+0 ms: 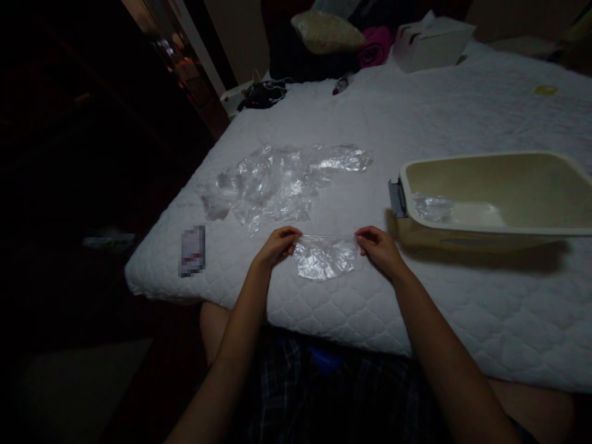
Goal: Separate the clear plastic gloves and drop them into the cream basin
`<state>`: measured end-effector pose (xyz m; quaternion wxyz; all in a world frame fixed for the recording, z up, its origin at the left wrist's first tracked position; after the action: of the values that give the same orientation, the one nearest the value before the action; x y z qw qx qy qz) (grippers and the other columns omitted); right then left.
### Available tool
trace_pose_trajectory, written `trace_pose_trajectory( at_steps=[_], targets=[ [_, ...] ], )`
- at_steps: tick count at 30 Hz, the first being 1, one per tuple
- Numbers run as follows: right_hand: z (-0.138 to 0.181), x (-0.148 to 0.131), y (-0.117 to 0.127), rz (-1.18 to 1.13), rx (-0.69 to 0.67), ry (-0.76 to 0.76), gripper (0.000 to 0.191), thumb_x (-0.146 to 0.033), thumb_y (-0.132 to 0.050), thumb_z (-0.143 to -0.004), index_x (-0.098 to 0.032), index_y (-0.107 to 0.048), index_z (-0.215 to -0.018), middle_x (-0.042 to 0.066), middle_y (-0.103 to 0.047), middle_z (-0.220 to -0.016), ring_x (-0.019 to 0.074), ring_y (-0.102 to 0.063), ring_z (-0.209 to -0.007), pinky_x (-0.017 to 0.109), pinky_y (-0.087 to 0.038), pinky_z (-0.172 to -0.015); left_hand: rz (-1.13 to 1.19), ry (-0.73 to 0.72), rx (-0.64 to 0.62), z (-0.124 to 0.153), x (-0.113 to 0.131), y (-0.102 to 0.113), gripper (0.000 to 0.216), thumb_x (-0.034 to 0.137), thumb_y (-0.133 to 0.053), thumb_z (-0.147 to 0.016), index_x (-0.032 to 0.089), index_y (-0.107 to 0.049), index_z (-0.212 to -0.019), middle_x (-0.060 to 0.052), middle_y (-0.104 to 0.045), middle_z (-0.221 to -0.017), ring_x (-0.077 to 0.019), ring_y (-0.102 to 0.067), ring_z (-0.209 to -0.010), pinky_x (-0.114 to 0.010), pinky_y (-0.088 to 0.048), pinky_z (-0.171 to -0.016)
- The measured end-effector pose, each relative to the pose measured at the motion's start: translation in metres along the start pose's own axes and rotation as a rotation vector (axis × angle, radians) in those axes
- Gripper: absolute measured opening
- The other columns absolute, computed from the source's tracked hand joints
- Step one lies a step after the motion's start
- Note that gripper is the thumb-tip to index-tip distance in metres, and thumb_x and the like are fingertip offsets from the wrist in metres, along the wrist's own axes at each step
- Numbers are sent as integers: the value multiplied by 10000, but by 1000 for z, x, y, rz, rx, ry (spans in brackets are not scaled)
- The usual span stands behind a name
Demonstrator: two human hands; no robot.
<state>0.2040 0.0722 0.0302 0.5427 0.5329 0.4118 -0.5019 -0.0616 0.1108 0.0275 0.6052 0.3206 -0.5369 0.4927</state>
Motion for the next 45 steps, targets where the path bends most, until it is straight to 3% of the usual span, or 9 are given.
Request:
trace_pose_trajectory(
  at_steps=[10,15,18,23,26,29,34,38,45],
  targets=[
    [1,7,3,-26,11,-1,270,-333,-562,-715,-190,-601,-940,-41,-520,-507,60,-326,-343,202,-212,-331,-25,34,23,4,0,2,253,260,-555,-699,140,-604,-916,58,-458,-432,-47,-379,-339,-165,-210,-361],
    [11,-9,4,237,274,356,114,-229,-515,-722,-194,-608,-777,27,-578,-757,134,-522,-608,267,-407,-533,-58,-152,235,21,6,-3,214,213,-527,-687,171,-612,-879,59,-474,-510,-52,-401,-410,-165,-271,-407],
    [20,-16,-4,443,250,506,146,-183,-476,-729,-185,-620,-753,40,-587,-763,150,-525,-632,288,-411,-584,-284,-301,263,33,9,-11,154,156,-490,-683,161,-624,-760,24,-542,-622,-72,-471,-524,-181,-363,-506],
    [25,-17,-15,583,113,523,181,-188,-464,-730,-183,-639,-779,46,-620,-781,162,-558,-666,295,-424,-629,-682,-402,147,43,9,-24,204,114,-475,-693,167,-660,-761,-18,-601,-798,-130,-547,-759,-234,-423,-712],
    [28,-16,-7,453,226,425,171,-234,-491,-722,-178,-625,-814,45,-625,-770,149,-559,-629,276,-430,-584,-570,-425,317,44,9,-17,190,128,-481,-692,163,-650,-771,-11,-579,-776,-112,-533,-705,-213,-415,-644],
    [29,-9,4,202,202,80,205,-359,-524,-739,-169,-586,-784,28,-612,-642,101,-488,-440,224,-365,-411,-349,-252,484,44,6,-1,139,205,-496,-725,152,-614,-774,13,-551,-667,-76,-483,-541,-180,-371,-504],
    [30,1,9,-15,-142,-293,391,-538,-591,-709,-148,-566,-697,61,-640,-603,50,-394,-308,188,-208,-280,-186,136,177,44,1,9,297,403,-557,-747,111,-597,-707,-23,-601,-669,-20,-365,-345,-174,-242,-342],
    [25,1,8,-41,-245,-339,385,-508,-667,-665,-135,-583,-705,85,-674,-698,33,-422,-341,167,-244,-280,-125,231,18,41,-1,7,305,400,-628,-719,98,-611,-762,-53,-641,-745,-10,-404,-332,-168,-217,-319],
    [23,0,3,-101,-270,-292,359,-441,-714,-629,-142,-568,-761,51,-658,-684,19,-396,-354,159,-212,-291,-103,228,-88,29,-6,9,296,282,-703,-657,104,-589,-864,28,-544,-562,-38,-482,-361,-138,-229,-321]
  ],
)
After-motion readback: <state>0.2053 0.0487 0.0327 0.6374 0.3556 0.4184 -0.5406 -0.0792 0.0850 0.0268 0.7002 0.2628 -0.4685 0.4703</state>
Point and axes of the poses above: each hand's wrist, its own z-axis away from the middle knuckle, its own y-axis out of the back of the hand, x = y × z, the point moved 2 cm from there along -z, towards the middle knuckle
